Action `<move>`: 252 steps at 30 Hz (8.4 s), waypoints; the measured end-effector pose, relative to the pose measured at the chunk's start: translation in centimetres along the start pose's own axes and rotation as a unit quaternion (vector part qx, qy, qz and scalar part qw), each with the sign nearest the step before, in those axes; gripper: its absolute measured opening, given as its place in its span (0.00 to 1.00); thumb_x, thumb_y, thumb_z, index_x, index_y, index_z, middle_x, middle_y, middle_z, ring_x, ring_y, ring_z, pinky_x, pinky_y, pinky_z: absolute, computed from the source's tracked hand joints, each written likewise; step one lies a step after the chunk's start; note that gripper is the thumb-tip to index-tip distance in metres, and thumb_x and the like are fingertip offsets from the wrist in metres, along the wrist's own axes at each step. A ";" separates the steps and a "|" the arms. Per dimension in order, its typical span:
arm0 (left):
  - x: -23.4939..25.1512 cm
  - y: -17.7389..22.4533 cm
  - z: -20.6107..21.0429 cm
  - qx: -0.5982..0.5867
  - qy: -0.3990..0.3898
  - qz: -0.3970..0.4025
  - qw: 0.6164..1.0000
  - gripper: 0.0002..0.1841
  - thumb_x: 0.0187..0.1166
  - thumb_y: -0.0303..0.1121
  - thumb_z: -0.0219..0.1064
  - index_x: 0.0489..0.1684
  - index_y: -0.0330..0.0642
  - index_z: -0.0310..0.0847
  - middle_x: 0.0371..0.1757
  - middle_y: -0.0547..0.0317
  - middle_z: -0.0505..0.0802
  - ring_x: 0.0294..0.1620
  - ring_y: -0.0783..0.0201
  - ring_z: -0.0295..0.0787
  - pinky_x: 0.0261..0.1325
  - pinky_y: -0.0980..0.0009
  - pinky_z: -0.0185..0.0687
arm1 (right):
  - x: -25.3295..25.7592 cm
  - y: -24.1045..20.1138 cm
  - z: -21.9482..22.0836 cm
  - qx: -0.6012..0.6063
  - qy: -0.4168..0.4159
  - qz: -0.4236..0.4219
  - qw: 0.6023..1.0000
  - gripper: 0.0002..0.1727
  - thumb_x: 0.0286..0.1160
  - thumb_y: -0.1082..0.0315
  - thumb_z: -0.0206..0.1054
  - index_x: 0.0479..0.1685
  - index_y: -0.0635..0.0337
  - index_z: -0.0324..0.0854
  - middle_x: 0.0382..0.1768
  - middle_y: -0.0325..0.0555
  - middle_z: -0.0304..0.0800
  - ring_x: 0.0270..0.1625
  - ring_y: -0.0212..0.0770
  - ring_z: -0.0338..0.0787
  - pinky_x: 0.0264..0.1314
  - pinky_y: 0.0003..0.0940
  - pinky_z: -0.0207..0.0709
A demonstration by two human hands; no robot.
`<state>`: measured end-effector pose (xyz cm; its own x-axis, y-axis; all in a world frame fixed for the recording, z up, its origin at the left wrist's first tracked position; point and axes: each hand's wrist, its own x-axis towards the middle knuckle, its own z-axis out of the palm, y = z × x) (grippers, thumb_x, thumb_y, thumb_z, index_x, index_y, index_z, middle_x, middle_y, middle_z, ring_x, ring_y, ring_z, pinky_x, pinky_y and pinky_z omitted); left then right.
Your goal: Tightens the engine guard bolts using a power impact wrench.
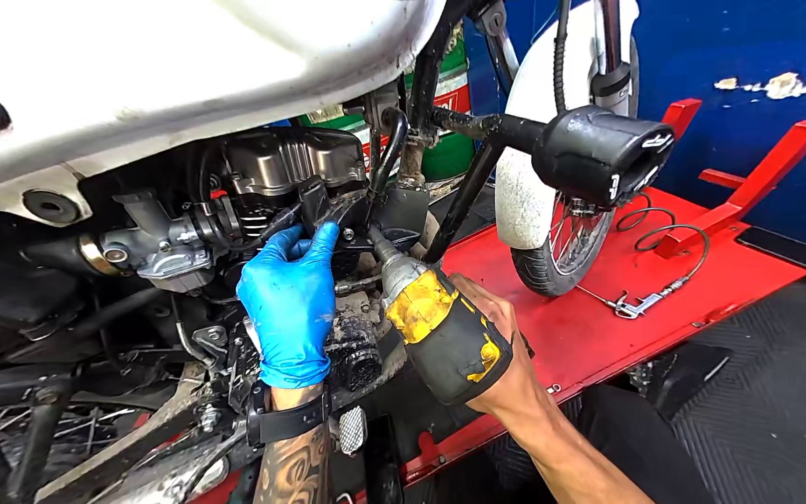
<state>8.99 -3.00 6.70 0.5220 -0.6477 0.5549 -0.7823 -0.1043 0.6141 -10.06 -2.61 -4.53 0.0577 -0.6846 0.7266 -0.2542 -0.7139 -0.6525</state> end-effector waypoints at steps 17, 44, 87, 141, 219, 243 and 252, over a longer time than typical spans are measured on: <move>-5.1 2.2 2.3 -0.535 -0.277 -0.281 0.747 0.26 0.91 0.56 0.49 0.63 0.45 0.84 0.52 0.57 0.95 0.49 0.64 0.94 0.50 0.66 0.91 | -2.2 0.1 1.6 0.075 0.053 0.007 0.996 0.29 0.54 0.52 0.82 0.56 0.56 0.88 0.48 0.37 0.93 0.50 0.28 0.92 0.50 0.31 0.90; -3.5 3.0 -1.1 -0.586 -0.269 -0.309 0.699 0.24 0.95 0.47 0.41 0.65 0.45 0.80 0.47 0.58 0.93 0.44 0.65 0.94 0.45 0.70 0.91 | -0.2 -3.8 1.1 -0.002 0.015 -0.014 1.000 0.32 0.57 0.42 0.78 0.55 0.57 0.85 0.43 0.41 0.93 0.46 0.31 0.93 0.46 0.35 0.88; -2.9 1.1 1.0 -0.170 -0.013 -0.044 0.984 0.23 0.89 0.48 0.61 0.77 0.47 0.76 0.56 0.57 0.92 0.45 0.73 0.90 0.52 0.71 0.86 | 3.3 -5.5 -2.9 -0.170 -0.207 0.029 0.963 0.36 0.37 0.42 0.85 0.51 0.47 0.84 0.39 0.36 0.86 0.37 0.38 0.89 0.29 0.41 0.80; 9.6 -3.7 -0.5 0.250 -0.025 0.587 0.770 0.30 0.71 0.55 0.71 0.72 0.51 0.83 0.65 0.46 0.88 0.70 0.41 0.80 0.71 0.44 0.72 | 1.8 -4.6 0.0 -0.146 -0.120 0.015 0.982 0.21 0.51 0.51 0.76 0.44 0.51 0.82 0.29 0.36 0.81 0.21 0.36 0.82 0.15 0.32 0.68; -3.6 4.8 0.5 -0.464 -0.272 -0.321 0.780 0.20 0.94 0.44 0.44 0.52 0.41 0.80 0.37 0.55 0.90 0.32 0.64 0.90 0.34 0.69 0.89 | -1.1 -2.7 -1.5 0.000 -0.068 0.050 0.996 0.39 0.51 0.37 0.78 0.56 0.60 0.86 0.48 0.52 0.92 0.45 0.49 0.94 0.41 0.52 0.88; -2.2 5.5 2.1 -0.491 -0.264 -0.358 0.749 0.24 0.94 0.48 0.38 0.52 0.42 0.79 0.31 0.56 0.88 0.29 0.63 0.89 0.31 0.68 0.88 | 1.5 -1.8 -0.8 -0.045 -0.079 0.055 0.994 0.39 0.52 0.36 0.75 0.58 0.59 0.86 0.46 0.48 0.92 0.45 0.47 0.94 0.40 0.51 0.86; -2.7 5.7 1.9 -0.480 -0.261 -0.357 0.758 0.25 0.94 0.50 0.38 0.49 0.43 0.79 0.31 0.58 0.88 0.28 0.65 0.89 0.31 0.70 0.88 | 1.4 -1.9 -1.0 -0.046 -0.099 0.072 0.991 0.39 0.49 0.36 0.78 0.58 0.55 0.86 0.47 0.45 0.92 0.48 0.46 0.93 0.44 0.52 0.86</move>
<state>2.45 -3.30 7.65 0.2935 -0.9217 -0.2538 0.3749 -0.1333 0.9174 -10.45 -2.05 -2.10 0.1994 -0.8008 0.5647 -0.3591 -0.5959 -0.7183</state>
